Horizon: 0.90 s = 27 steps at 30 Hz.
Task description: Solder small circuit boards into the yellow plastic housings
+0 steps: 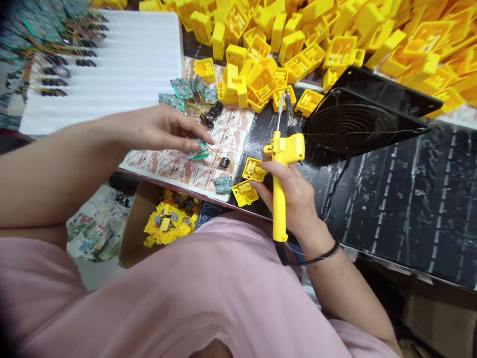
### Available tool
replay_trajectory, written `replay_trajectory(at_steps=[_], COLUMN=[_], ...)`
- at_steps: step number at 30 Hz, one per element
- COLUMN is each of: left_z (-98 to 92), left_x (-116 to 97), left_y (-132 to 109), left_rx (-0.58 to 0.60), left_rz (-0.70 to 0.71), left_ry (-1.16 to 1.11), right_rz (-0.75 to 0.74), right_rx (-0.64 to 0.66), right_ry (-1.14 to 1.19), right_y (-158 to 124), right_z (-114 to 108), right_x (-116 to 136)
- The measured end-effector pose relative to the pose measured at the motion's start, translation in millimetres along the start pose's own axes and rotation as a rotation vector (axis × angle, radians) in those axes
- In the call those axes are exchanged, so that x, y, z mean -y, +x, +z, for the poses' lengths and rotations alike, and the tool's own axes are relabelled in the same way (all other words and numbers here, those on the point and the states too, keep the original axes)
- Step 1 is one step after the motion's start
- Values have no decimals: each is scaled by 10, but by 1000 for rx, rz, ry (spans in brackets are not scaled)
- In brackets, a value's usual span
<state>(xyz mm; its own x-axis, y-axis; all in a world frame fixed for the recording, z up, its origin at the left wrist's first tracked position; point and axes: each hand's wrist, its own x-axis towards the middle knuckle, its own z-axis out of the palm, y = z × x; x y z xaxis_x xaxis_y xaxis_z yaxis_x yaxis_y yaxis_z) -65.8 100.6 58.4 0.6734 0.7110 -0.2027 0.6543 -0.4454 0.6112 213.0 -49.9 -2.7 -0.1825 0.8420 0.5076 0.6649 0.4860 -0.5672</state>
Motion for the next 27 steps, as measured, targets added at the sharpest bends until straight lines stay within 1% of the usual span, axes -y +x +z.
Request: replay_trajectory(at_steps=[3,4,7,10,12,15,18,21,24,27], left_z=[185,245,378,421,418,439,541,651,671,625], left_x=[-12,-25,-60,-63,-67,-125,-219,-262,-220,-150], left_y=[-56,-69,-108,-152,-182,-217,-217,-167,-90,-22], left_rx=[167,171,125,85,84,86,13,-73,-99,-89], left_rz=[2,7,34,71,106,178,228,196,158,151], left_ry=[-186,-217,-308,-387,-365,-222,-5,153,115,12], right_rz=[27,30,31,65,97,127,141,100,17,-31], right_rx=[-37,-37,-6,49,54,8,-23,-79,-195,-257], right_ry=[102,105,107,197,269,324,318,275,192,42], right_y=[78,113,222,299,323,331,333,338,315,223], right_z=[124,175,314,392,412,424,428,403,300,110], right_x=[89,106,127,142,166,217,259,270,242,185])
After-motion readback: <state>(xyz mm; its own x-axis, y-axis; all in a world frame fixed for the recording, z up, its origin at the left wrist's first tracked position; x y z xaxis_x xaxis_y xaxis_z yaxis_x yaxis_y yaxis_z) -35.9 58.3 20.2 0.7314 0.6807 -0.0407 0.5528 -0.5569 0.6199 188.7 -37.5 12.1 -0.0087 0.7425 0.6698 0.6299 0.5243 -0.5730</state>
